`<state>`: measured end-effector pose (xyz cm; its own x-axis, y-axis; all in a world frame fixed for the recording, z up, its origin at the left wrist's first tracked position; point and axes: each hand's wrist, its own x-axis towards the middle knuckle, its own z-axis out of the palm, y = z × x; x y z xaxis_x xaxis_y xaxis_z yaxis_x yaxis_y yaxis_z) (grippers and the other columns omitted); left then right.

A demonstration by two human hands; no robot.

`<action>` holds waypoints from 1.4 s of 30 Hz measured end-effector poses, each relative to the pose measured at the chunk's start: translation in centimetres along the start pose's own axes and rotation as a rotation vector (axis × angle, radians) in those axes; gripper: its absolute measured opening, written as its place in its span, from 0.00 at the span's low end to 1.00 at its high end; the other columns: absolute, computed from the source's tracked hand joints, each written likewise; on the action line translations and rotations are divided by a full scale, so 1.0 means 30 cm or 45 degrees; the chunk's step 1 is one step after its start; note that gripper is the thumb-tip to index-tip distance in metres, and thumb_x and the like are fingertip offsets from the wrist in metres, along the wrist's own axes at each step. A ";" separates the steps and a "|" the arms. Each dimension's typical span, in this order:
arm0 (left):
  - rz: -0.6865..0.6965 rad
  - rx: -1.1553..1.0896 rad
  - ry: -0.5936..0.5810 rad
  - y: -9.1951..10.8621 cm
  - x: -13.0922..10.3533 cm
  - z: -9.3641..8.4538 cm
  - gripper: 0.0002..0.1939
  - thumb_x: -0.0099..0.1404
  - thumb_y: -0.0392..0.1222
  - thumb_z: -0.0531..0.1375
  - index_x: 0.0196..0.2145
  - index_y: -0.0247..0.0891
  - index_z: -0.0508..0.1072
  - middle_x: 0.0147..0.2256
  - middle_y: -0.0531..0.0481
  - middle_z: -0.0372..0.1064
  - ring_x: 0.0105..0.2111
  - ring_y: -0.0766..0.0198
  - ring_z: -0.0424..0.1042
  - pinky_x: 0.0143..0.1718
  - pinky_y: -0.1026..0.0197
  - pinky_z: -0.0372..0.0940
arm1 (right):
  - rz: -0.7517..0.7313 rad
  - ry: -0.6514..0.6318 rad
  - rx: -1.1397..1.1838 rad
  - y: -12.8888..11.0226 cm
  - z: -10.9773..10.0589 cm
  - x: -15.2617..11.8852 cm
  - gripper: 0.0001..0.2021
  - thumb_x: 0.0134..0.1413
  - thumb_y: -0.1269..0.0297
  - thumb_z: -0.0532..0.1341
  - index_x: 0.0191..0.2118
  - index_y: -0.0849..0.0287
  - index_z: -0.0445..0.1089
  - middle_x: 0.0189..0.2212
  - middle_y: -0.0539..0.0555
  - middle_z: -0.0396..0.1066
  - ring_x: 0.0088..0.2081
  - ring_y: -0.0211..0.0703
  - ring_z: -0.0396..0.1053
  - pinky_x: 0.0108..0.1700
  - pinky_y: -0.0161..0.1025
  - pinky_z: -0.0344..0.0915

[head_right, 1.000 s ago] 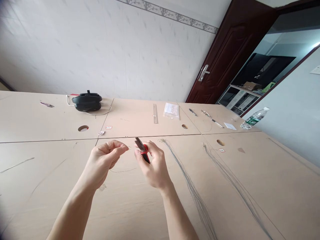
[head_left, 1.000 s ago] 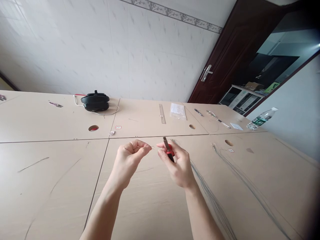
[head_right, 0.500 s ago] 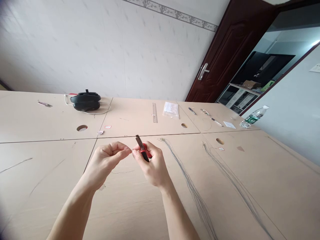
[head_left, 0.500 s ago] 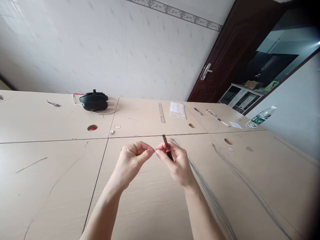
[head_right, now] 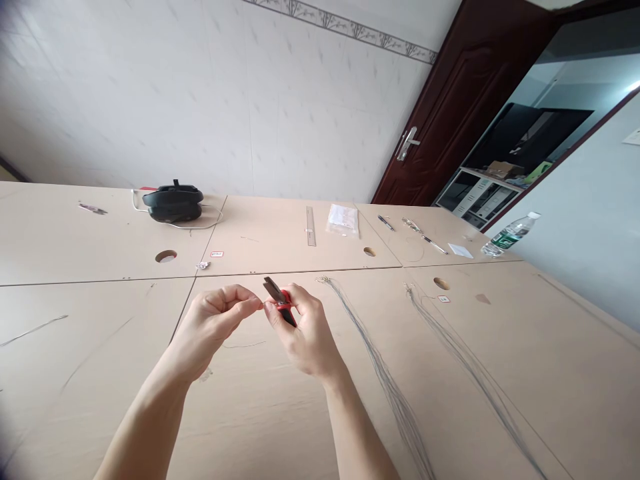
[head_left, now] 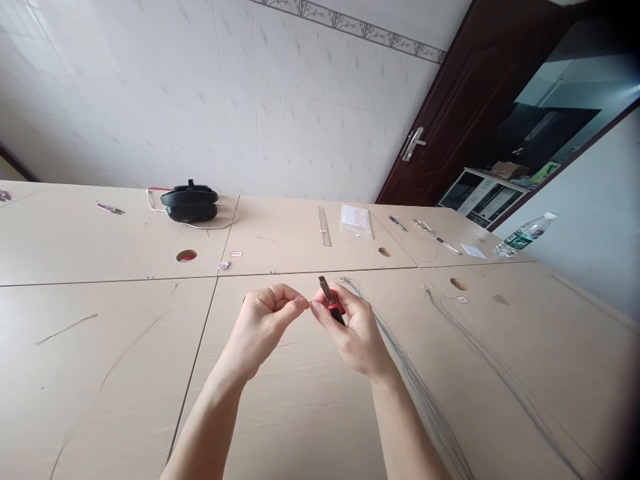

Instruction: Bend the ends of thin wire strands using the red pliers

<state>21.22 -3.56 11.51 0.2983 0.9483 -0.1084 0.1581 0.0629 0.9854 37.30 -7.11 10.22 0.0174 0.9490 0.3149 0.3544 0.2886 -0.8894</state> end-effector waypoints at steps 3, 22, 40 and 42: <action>-0.003 -0.001 -0.008 0.000 0.003 0.000 0.12 0.63 0.47 0.61 0.27 0.36 0.71 0.19 0.60 0.48 0.20 0.72 0.43 0.21 0.66 0.41 | -0.021 0.004 -0.027 0.000 0.000 0.002 0.08 0.62 0.63 0.59 0.32 0.57 0.65 0.27 0.47 0.62 0.29 0.37 0.59 0.34 0.35 0.57; 0.046 0.025 -0.049 -0.012 0.007 -0.005 0.12 0.63 0.47 0.60 0.28 0.37 0.73 0.22 0.56 0.58 0.23 0.70 0.48 0.23 0.65 0.45 | -0.007 -0.006 -0.056 -0.005 0.000 0.005 0.10 0.62 0.61 0.58 0.29 0.57 0.62 0.24 0.46 0.57 0.28 0.36 0.56 0.33 0.35 0.56; 0.011 0.090 -0.031 0.012 -0.006 -0.012 0.12 0.62 0.47 0.59 0.26 0.37 0.71 0.21 0.58 0.55 0.21 0.72 0.46 0.21 0.66 0.45 | 0.052 -0.005 0.068 0.001 -0.010 -0.004 0.03 0.58 0.64 0.62 0.35 0.56 0.70 0.25 0.47 0.62 0.29 0.37 0.61 0.35 0.36 0.60; 0.013 0.099 -0.033 0.014 -0.007 -0.012 0.12 0.63 0.47 0.59 0.26 0.37 0.71 0.21 0.57 0.56 0.21 0.72 0.46 0.21 0.66 0.45 | 0.045 0.003 0.046 -0.003 -0.007 -0.003 0.04 0.58 0.64 0.62 0.32 0.56 0.68 0.24 0.46 0.61 0.29 0.37 0.59 0.34 0.35 0.59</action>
<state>20.88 -3.62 11.98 0.3246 0.9403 -0.1024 0.2267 0.0277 0.9736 37.45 -7.26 10.35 0.0314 0.9583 0.2839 0.3195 0.2595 -0.9113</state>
